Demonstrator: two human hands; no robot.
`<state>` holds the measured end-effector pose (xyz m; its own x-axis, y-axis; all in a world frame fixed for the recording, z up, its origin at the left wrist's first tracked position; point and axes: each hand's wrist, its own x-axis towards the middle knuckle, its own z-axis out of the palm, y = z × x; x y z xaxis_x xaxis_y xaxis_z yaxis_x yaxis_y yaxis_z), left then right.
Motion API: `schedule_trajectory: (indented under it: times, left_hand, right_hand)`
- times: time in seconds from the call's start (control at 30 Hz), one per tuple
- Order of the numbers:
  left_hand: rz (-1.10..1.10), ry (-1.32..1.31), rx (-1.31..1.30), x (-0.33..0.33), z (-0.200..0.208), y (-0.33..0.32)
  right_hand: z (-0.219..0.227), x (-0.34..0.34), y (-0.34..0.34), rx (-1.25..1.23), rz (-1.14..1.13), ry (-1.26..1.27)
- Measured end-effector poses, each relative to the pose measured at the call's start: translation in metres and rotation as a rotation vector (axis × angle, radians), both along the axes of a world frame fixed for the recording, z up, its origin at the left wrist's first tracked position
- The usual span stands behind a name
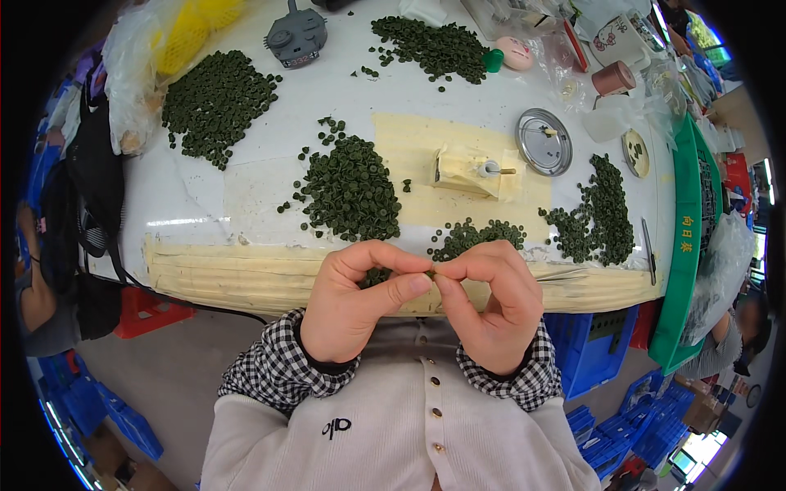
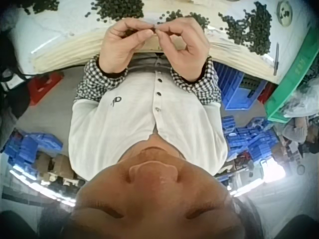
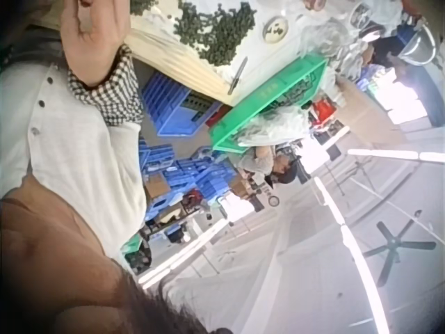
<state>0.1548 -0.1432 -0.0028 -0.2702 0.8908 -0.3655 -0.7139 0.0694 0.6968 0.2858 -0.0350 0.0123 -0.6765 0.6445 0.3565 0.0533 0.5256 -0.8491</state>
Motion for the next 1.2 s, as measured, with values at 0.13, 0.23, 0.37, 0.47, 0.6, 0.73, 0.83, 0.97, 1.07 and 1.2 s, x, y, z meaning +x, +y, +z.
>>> schedule_trajectory:
  times: [0.13,0.23,0.37,0.47,0.6,0.73,0.83,0.97,1.07,1.2]
  left_hand:
    - [0.048,-0.023,0.024,0.003,-0.001,0.001]
    - [0.032,-0.082,0.01,-0.001,-0.005,-0.001]
    - [-0.048,-0.132,0.08,-0.003,0.001,0.001]
    - [-0.16,-0.086,0.118,-0.006,-0.003,0.0]
    - [-0.266,0.036,0.091,-0.01,-0.002,0.0]
    - [-0.286,0.182,0.052,-0.013,0.007,0.001]
    - [-0.231,0.276,0.101,-0.011,0.008,0.002]
    - [-0.232,0.365,0.101,-0.012,0.004,0.0]
    - [-0.199,0.352,0.098,-0.009,0.001,0.0]
    - [-0.164,0.336,0.066,-0.006,0.002,0.0]
  right_hand:
    - [-0.002,-0.001,-0.005,0.134,-0.038,0.009]
    - [0.0,-0.002,-0.007,0.213,-0.009,0.039]
    - [0.0,0.003,-0.001,-0.033,0.092,0.072]
    - [-0.001,0.011,0.009,-0.267,0.223,0.09]
    - [0.003,0.013,0.012,-0.193,0.266,0.067]
    - [0.007,0.012,0.012,0.022,0.202,0.016]
    - [0.005,0.01,0.011,0.144,0.162,-0.002]
    - [0.005,0.008,0.01,0.188,0.154,-0.004]
    - [0.004,0.008,0.009,0.175,0.155,-0.003]
    - [0.002,0.008,0.007,0.045,0.149,0.005]
